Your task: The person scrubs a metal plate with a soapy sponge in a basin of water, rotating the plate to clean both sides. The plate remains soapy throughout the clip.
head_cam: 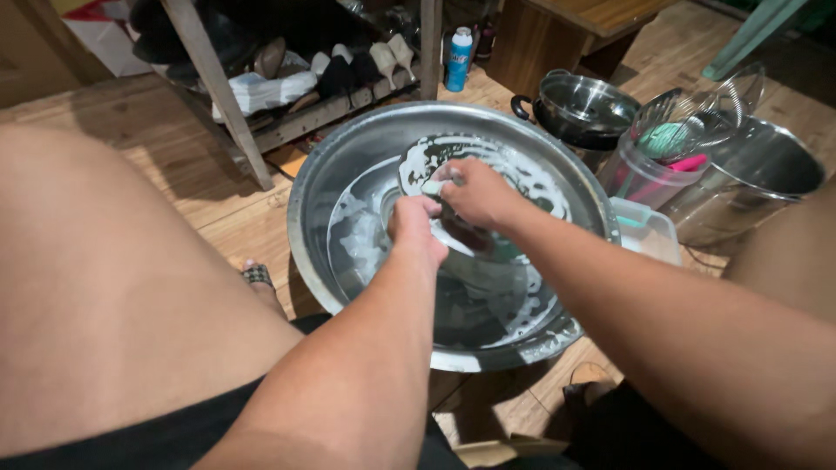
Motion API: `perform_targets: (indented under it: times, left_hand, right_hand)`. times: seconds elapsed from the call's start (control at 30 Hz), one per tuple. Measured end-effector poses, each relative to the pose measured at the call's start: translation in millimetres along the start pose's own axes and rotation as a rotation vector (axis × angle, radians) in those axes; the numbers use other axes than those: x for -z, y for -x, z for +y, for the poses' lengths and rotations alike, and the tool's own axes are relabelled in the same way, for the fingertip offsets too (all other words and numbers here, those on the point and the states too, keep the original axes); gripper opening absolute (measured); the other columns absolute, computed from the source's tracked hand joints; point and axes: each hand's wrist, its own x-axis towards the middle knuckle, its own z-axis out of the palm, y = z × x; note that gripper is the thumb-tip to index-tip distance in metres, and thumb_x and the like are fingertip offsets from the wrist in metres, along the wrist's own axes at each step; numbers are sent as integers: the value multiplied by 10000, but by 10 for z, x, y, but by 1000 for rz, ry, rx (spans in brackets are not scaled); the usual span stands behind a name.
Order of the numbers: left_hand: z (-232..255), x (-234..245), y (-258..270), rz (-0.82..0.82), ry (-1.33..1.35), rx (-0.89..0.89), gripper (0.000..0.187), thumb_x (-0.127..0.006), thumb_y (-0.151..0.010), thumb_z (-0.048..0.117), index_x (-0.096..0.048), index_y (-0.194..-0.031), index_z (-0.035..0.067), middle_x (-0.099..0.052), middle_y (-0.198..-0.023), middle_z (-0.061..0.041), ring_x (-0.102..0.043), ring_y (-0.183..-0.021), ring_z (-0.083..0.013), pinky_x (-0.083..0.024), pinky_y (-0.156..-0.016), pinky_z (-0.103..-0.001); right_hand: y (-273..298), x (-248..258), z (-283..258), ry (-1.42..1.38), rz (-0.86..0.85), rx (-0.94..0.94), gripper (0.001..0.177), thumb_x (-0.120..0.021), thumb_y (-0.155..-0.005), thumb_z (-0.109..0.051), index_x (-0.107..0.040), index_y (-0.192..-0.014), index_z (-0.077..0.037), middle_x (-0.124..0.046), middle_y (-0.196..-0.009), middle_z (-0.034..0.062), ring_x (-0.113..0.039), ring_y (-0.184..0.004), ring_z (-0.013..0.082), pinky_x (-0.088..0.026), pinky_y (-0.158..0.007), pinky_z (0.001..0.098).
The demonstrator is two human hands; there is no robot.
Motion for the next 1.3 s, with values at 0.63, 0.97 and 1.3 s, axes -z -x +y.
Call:
perform_targets:
  times: [0.63,0.97,1.3]
  left_hand:
    - [64,217,-36,-230,39,219,443,-530,-702,114,-612,-1118,-13,-675,-1044,-196,-655,-970,-388,-528,-967,-542]
    - [171,54,420,-306,-92,408,495,-525,-711,134,-614,-1168,-35,-687,-1090,-219,-675,-999,-394,-505,-1007,-564]
    - [404,146,553,-324,-87,227,480,-508,-685,-4,-584,-1154,-76,-683,-1093,-213,-682,-999,-376,-539,-1022,-517]
  right_hand:
    - [154,404,-121,115,-315,130,401,-719,-789,-183,-741,-1188,-150,-763,-900,104,-711,-797,195,-573,-760,358]
    - [303,682,108,-71,-418,199,382,-689,-883,-194,-700,-1262,-144,-711,-1224,60,-683,-1076,167,-523,-938,323]
    - [272,425,80,28,-162,449,252,-757,-862,-183,-770,-1099,-96,-677,-1071,124,-682,-996,250,-527,-881,351]
